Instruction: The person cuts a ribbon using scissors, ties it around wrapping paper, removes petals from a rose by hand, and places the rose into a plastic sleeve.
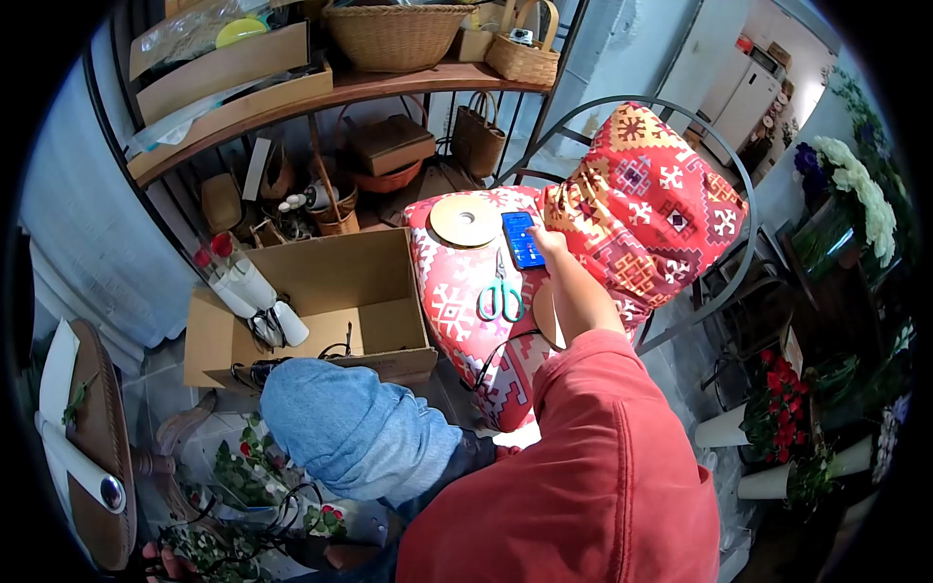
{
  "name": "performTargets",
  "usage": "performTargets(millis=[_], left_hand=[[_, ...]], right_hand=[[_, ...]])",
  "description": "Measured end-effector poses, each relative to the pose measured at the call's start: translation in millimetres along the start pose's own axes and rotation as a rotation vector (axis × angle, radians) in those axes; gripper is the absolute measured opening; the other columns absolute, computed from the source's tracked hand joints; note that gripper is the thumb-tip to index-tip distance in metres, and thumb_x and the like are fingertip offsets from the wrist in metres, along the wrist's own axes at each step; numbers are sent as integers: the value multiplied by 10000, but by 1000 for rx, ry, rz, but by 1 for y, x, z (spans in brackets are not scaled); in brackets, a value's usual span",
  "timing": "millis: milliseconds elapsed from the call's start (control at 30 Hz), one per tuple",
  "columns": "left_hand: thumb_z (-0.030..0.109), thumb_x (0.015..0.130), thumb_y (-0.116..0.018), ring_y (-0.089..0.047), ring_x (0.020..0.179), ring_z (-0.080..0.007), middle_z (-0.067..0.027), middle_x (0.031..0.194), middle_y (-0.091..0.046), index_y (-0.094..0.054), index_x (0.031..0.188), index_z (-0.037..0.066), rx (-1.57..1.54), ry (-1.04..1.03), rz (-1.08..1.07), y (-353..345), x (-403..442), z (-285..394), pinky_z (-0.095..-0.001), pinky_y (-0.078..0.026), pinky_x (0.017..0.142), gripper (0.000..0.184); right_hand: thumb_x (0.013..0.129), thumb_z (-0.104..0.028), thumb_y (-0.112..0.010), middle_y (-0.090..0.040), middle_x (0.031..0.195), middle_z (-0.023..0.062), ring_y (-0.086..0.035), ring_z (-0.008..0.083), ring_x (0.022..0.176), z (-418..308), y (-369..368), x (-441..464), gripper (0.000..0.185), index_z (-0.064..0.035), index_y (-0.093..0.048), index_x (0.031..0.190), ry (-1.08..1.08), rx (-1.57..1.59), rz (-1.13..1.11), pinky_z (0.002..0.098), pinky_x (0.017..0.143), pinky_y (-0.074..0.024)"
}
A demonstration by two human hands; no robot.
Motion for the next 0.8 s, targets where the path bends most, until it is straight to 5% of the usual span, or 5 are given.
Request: performTargets(millis=[400,500,600,767,800], left_hand=[[78,860,-486,-214,600,-208,-38,805,-297,-189,728,151,-73,29,2,-2,-1,0,-392,-221,622,333],[79,856,-488,-226,600,-199,-30,811,-309,-184,729,153,68,-164,-96,-1,-2,0,-391,-221,617,338],[68,864,-486,-231,589,-199,-48,815,-317,-217,706,143,-98,30,9,1,-1,1,-386,-222,608,321],[130,967,-496,-211,556,-199,-54,840,-379,-312,673,100,-132,81,65,20,12,-19,-388,-232,575,348],[169,981,-601,-315,528,-177,-23,791,-509,-456,667,42,88,-281,-66,21,6,-17,-378,-305,526,368]], right_hand=[[765,-498,-816,-759,1059,162,-718,268,1009,-2,0,1,638,75,-760,1041,0,-160,104,388,925,-531],[782,-503,-795,-748,1126,192,-705,283,1098,14,-3,31,643,68,-755,1074,-2,-2,126,393,963,-519],[749,-547,-803,-699,1272,220,-661,310,1222,1,1,1,767,57,-703,1211,-13,31,10,404,1031,-497],[628,-608,-871,-650,1359,214,-645,342,1251,-25,-3,-50,1055,-14,-533,1432,196,-621,116,434,1047,-516],[624,-587,-887,-660,1340,213,-662,346,1218,-21,-2,-41,1054,-25,-525,1439,216,-586,101,429,1025,-531]])
Point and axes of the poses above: each hand's wrist, its own x-axis towards the middle knuckle, its own y-axis out of the back of the hand, z = x × y, the point moved 3 cm from there along x, towards the middle knuckle
